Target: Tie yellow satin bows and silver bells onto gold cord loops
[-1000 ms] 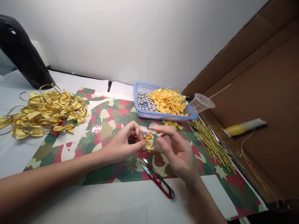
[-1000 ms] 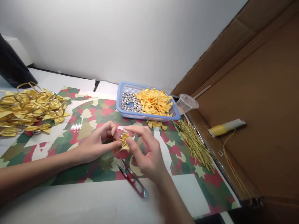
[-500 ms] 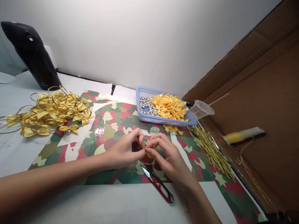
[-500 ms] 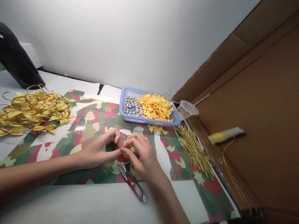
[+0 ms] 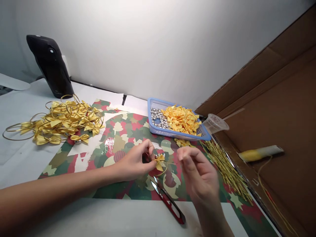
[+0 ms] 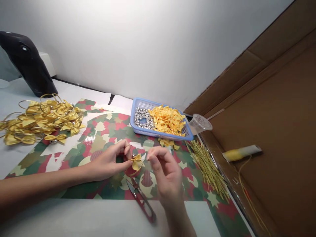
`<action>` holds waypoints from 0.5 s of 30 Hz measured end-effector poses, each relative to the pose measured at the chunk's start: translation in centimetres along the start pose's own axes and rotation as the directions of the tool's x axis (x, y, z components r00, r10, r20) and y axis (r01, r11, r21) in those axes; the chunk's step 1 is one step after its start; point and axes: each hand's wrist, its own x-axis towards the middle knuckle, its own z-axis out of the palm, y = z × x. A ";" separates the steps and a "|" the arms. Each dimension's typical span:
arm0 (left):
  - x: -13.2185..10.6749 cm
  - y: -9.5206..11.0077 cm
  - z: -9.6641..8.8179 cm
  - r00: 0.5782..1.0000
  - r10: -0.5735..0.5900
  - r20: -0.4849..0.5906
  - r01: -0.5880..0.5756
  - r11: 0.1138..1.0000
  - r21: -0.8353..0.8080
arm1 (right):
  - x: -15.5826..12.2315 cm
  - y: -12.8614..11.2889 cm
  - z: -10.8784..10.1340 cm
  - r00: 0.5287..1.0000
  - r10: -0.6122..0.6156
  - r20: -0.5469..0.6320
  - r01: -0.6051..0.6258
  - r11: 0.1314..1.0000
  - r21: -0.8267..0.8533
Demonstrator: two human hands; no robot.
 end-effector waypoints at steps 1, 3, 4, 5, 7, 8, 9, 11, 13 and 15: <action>0.0 -0.1 0.0 1.000 -0.006 -0.002 0.006 1.000 0.004 | -0.1 -0.4 -0.1 1.000 -0.004 -0.024 0.004 0.999 0.035; 0.0 -0.2 -0.1 1.000 -0.011 -0.006 0.011 1.000 0.013 | -0.6 -1.2 -0.2 0.999 0.013 -0.046 -0.009 0.996 0.092; 0.0 -0.3 -0.1 1.000 -0.011 -0.007 0.011 1.000 0.017 | -0.9 -1.6 -0.2 0.998 0.029 -0.051 -0.023 0.993 0.112; 0.0 -0.4 -0.2 1.000 -0.010 -0.009 0.010 1.000 0.020 | -1.2 -2.0 -0.2 0.998 0.040 -0.051 -0.033 0.991 0.129; 0.0 -0.6 -0.2 1.000 -0.015 -0.008 0.016 1.000 0.020 | -1.8 -2.6 -0.4 0.997 0.067 -0.049 -0.058 0.986 0.155; 0.0 -0.6 -0.2 1.000 -0.018 -0.006 0.018 1.000 0.019 | -2.1 -2.9 -0.5 0.996 0.076 -0.042 -0.068 0.983 0.170; 0.0 -0.7 -0.2 1.000 -0.019 -0.006 0.019 1.000 0.019 | -2.4 -3.1 -0.7 0.996 0.085 -0.034 -0.077 0.979 0.188; 0.0 -0.7 -0.3 1.000 -0.019 -0.006 0.019 1.000 0.024 | -2.7 -3.6 -1.0 0.995 0.101 -0.012 -0.096 0.970 0.222; 0.0 -0.6 -0.2 1.000 -0.020 -0.007 0.020 0.999 0.031 | -3.0 -4.1 -1.1 0.995 0.099 0.016 -0.100 0.964 0.245; 0.0 -0.5 -0.2 1.000 -0.029 -0.004 0.030 0.999 0.034 | -3.3 -4.7 -1.1 0.994 0.109 0.018 -0.110 0.961 0.254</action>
